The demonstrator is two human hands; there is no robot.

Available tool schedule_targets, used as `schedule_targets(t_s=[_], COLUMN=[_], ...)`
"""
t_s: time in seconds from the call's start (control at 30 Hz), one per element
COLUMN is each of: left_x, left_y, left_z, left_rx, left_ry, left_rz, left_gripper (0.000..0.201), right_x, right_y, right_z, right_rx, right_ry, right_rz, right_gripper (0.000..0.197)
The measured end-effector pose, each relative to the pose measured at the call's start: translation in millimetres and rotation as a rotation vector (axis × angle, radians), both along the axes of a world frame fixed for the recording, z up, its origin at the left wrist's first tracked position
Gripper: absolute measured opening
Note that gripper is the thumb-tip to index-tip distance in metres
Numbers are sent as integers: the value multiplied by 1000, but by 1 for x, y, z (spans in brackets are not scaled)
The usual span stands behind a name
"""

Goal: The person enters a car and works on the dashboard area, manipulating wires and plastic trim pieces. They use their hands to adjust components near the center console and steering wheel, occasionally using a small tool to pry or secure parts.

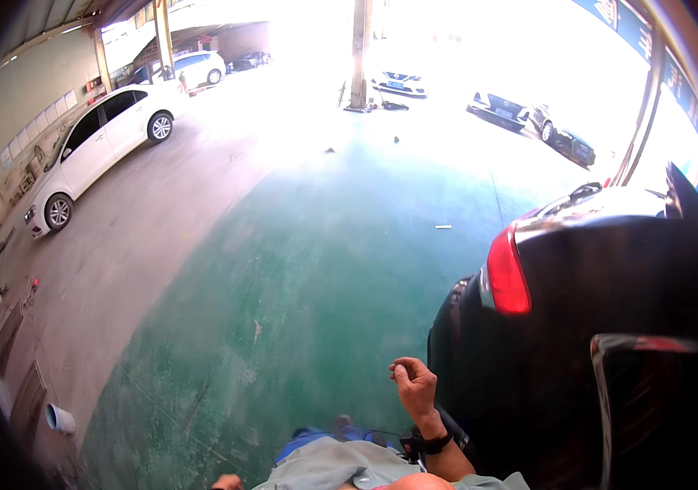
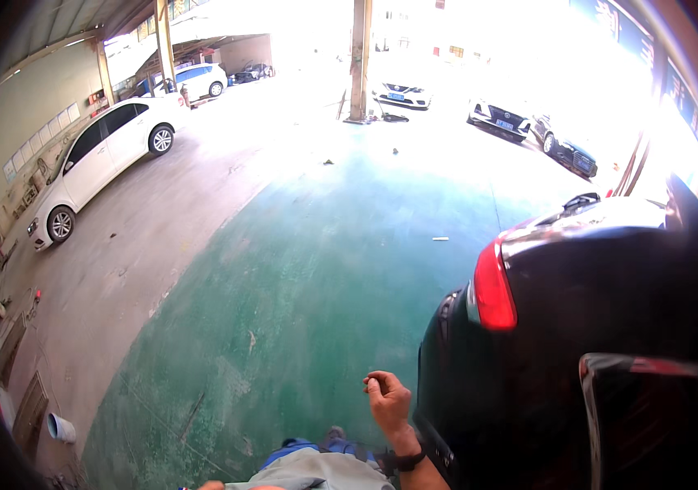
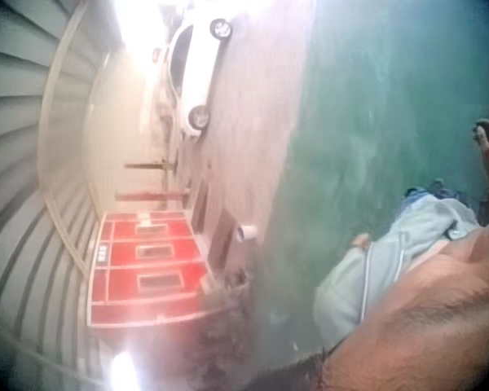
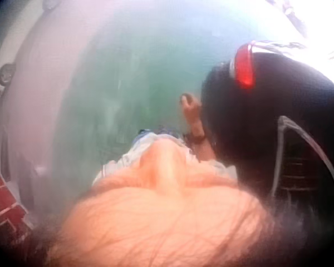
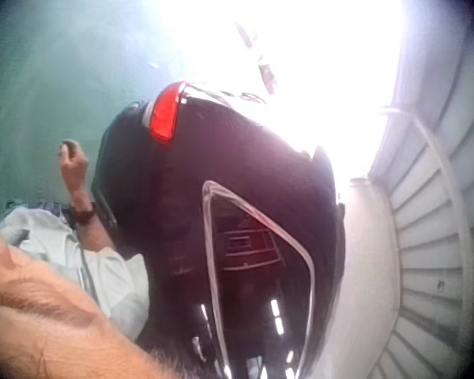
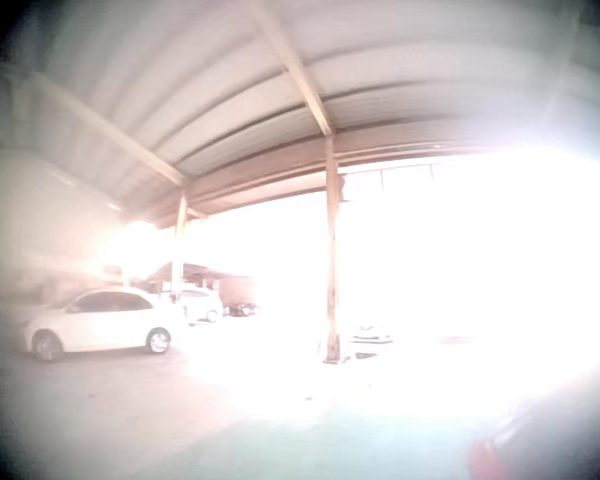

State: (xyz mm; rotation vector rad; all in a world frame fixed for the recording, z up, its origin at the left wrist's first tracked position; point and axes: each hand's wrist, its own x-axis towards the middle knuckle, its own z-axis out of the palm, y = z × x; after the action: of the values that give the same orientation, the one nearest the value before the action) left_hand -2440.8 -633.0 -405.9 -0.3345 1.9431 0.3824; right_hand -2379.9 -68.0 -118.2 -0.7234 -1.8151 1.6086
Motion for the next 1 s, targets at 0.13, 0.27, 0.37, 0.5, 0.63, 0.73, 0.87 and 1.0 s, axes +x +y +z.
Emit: schedule_targets(t_s=[0.13, 0.27, 0.37, 0.5, 0.63, 0.73, 0.87, 1.0], left_x=[-70, -165, -253, -433, -630, -706, -756, -823], left_y=[62, 126, 167, 220, 414, 570, 698, 699], left_z=[16, 1, -31, -75, -21, 85, 76, -15], left_rx=[70, 105, 114, 118, -88, 156, 193, -59], left_ry=[-51, -73, -76, 242, 723, 857, 791, 586], left_rz=[28, -17, -172, -1036, -145, -215, -283, -702], left_gripper=[22, 22, 22, 23, 28, 30, 27, 30], right_x=[-93, -168, -217, -281, -308, -326, -339, -377], right_y=[60, 125, 177, 249, 314, 368, 459, 571], right_z=[18, -4, -11, -13, -6, -17, -33, -54], right_rx=[116, 118, 147, 64, 70, 78, 54, -72], right_ry=[-28, -37, -82, -18, -13, -8, -55, 29], right_rz=[41, -38, -159, -308, -454, -572, -702, -714], right_gripper=[10, 11, 11, 12, 11, 10, 10, 11])
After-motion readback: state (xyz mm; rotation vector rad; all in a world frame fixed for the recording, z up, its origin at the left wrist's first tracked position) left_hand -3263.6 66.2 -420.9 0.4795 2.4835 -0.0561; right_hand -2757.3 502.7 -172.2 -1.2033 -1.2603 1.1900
